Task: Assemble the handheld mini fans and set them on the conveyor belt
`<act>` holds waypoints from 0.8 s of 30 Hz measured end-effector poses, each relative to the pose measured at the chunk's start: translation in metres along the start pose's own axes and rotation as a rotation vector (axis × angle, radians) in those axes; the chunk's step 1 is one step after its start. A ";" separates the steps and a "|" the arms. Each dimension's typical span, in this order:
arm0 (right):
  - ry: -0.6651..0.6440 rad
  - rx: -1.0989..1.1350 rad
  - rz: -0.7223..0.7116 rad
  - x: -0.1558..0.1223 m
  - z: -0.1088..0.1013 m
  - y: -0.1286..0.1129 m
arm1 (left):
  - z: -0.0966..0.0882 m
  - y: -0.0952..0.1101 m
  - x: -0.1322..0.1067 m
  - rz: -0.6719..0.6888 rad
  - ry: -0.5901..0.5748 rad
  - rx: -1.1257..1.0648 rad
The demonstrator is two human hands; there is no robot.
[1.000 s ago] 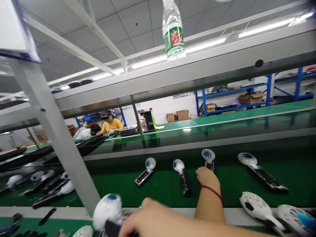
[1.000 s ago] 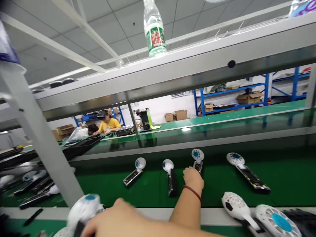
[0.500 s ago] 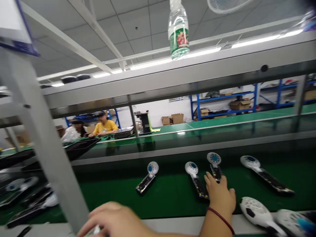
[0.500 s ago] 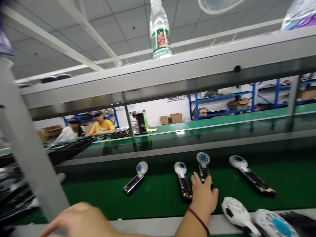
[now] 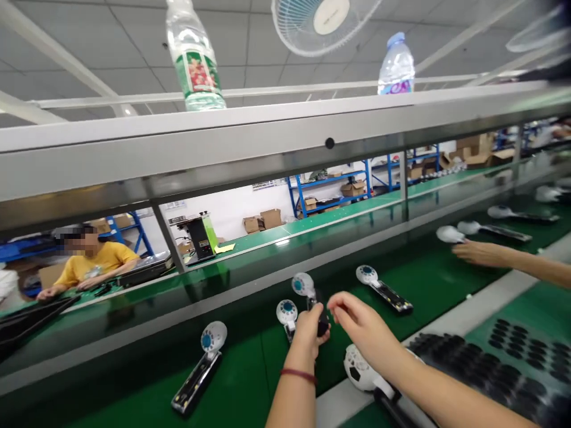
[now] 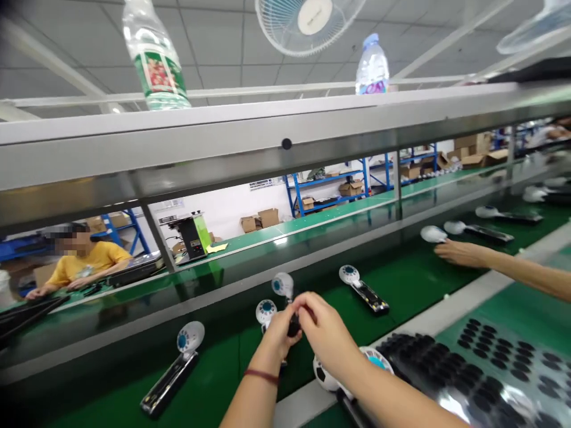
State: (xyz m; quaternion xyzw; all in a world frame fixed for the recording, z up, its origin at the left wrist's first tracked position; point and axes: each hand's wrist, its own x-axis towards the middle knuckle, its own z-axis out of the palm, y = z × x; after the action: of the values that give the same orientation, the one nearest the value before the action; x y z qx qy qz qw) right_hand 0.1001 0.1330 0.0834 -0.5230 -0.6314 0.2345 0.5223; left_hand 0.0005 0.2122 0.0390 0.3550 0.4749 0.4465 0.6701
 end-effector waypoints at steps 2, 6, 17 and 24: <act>-0.172 -0.078 -0.005 -0.042 -0.009 -0.006 | -0.014 0.000 -0.021 0.021 0.037 -0.031; -0.674 -0.410 -0.079 -0.114 -0.010 0.004 | -0.033 -0.013 -0.079 0.081 0.057 -0.191; -0.768 -0.564 -0.012 -0.137 0.035 0.031 | -0.053 -0.078 -0.126 0.015 0.031 -0.238; -0.686 -0.475 0.123 -0.136 0.041 0.035 | -0.057 -0.088 -0.118 0.005 0.113 -0.360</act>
State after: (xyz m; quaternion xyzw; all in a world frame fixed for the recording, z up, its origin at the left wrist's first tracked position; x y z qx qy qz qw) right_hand 0.0650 0.0318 -0.0170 -0.5571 -0.7729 0.2735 0.1318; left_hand -0.0487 0.0746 -0.0192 0.2050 0.4234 0.5450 0.6941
